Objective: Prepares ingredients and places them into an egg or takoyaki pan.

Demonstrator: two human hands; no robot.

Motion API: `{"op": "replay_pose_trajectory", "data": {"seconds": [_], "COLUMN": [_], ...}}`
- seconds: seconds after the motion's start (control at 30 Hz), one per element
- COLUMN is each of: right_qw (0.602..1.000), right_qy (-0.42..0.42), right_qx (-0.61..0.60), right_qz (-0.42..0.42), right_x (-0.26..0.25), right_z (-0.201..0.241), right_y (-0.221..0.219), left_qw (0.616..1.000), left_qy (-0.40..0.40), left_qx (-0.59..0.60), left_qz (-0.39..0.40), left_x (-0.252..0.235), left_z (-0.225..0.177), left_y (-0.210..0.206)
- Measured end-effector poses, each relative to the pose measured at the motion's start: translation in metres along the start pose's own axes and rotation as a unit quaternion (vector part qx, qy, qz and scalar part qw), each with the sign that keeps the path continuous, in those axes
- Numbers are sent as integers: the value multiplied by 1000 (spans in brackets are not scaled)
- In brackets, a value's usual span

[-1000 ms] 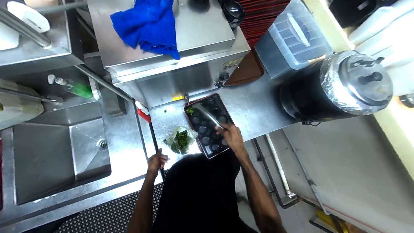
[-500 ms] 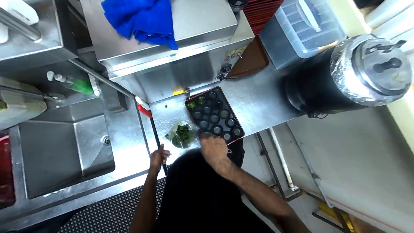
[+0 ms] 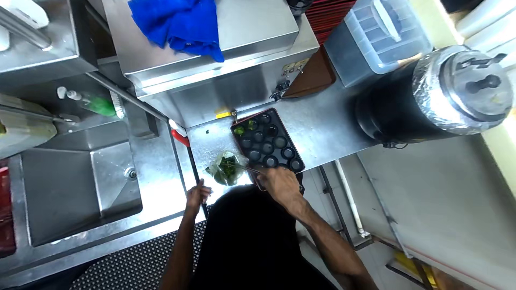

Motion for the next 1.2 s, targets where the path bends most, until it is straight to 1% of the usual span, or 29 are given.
{"op": "replay_pose_trajectory", "data": {"seconds": [0.07, 0.17, 0.23, 0.3, 0.37, 0.43, 0.53, 0.6, 0.67, 0.73, 0.83, 1.03, 1.2], "right_qw": [999, 981, 955, 921, 900, 899, 911, 917, 925, 933, 939, 946, 957], "right_qy": [19, 51, 73, 87, 71, 20, -75, -113, -139, -152, -152, -153, -174], "right_qx": [-49, -185, -285, -377, -422, -419, -361, -332, -304, -278, -259, -214, -167], "right_qz": [2, -9, -23, -44, -84, -129, -184, -190, -179, -170, -166, -187, -161], "right_x": [2, -1, -2, -6, -15, -32, -62, -80, -95, -103, -103, -78, -68], "right_z": [-16, -42, -60, -77, -98, -121, -148, -158, -161, -161, -158, -156, -152], "right_y": [-4, -8, -7, 1, 12, 21, 27, 26, 22, 19, 19, 31, 27], "left_qw": [1000, 1000, 1000, 1000, 1000, 1000, 1000, 1000, 1000, 1000, 1000, 1000, 1000], "left_qy": [1, 2, 2, 2, 1, 3, 5, 2, -3, -4, -3, -3, -1], "left_qx": [-3, -20, -21, -18, -15, -17, -19, -12, -4, -2, 0, -6, -8], "left_qz": [0, 3, 5, 3, 1, 3, 7, 9, 8, 4, 0, 5, 3], "left_x": [0, 2, 3, 3, 3, 3, 4, 4, 3, 4, 4, 5, 4], "left_z": [0, -3, -4, -4, -4, -4, -4, -3, -3, -3, -2, -3, -3], "left_y": [0, -2, -2, -1, -2, -2, -1, -2, -1, -1, -1, -1, -1]}}
Point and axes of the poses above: each hand's wrist, its own x-axis away from the middle knuckle, its own y-axis out of the back of the hand, z = x × y, the point moved 8 cm from there along -x, towards the middle knuckle, and after that the axes turned 2 degrees about z, right-handed, at the moved point
